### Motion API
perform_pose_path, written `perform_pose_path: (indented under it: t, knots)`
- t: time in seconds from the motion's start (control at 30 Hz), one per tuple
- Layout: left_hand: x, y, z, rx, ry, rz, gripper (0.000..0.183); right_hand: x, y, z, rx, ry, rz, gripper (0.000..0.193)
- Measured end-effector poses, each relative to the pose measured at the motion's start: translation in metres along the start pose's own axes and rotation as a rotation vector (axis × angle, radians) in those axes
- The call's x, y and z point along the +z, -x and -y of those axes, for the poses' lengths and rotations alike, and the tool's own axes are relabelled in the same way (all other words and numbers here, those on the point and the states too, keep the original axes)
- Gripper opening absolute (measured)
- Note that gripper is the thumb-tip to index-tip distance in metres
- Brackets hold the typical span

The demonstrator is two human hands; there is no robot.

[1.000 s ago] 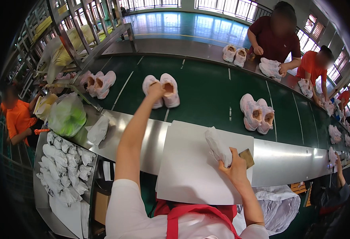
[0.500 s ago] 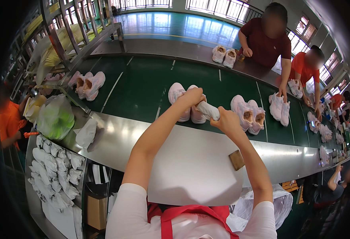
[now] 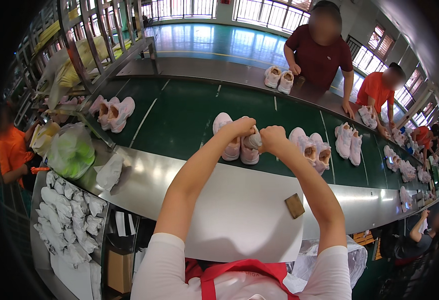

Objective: The person stands at a conveyor belt in a factory and repeatedly takes white tissue paper from a large sack. They crumple the paper into balls and stuff it into pairs of white shoes moving along the belt to maintain their shape. The person works continuously, handling the paper and shoes with both hands.

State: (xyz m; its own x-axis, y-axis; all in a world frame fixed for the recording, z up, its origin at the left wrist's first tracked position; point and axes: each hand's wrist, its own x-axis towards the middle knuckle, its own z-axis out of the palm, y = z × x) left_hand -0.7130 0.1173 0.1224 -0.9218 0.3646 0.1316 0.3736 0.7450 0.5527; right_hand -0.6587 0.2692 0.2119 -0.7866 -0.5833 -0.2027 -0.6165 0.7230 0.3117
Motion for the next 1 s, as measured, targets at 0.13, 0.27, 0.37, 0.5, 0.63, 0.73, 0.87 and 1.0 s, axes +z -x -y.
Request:
perform_pose_path:
  t: [0.13, 0.27, 0.37, 0.5, 0.63, 0.73, 0.87, 1.0]
  knots:
    - [0.004, 0.003, -0.002, -0.013, 0.095, -0.020, 0.022, -0.002, 0.003, 0.002, 0.041, -0.009, 0.064, 0.034]
    - [0.006, 0.006, 0.000, -0.006, 0.093, -0.036, 0.024, 0.004, 0.008, 0.016, 0.053, -0.004, -0.011, 0.029]
    - [0.011, 0.000, -0.005, -0.009, 0.082, -0.056, 0.025, 0.047, -0.019, 0.021, 0.072, -0.006, -0.136, 0.029]
    - [0.012, 0.003, -0.003, 0.027, 0.128, -0.084, 0.025, 0.047, -0.025, 0.013, -0.002, -0.054, -0.027, 0.036]
    - [0.011, 0.005, 0.008, -0.052, 0.042, -0.030, 0.027, 0.010, -0.033, -0.003, 0.016, -0.402, 0.500, 0.026]
    - [0.020, -0.008, -0.008, 0.013, 0.083, -0.054, 0.026, 0.096, -0.055, -0.002, 0.027, -0.025, -0.126, 0.023]
    - [0.020, -0.003, 0.008, 0.016, 0.188, -0.016, 0.025, 0.086, -0.041, 0.003, 0.084, -0.304, -0.118, 0.027]
    - [0.022, 0.010, 0.001, 0.057, 0.151, 0.185, 0.037, 0.109, -0.005, -0.005, 0.100, -0.339, -0.378, 0.035]
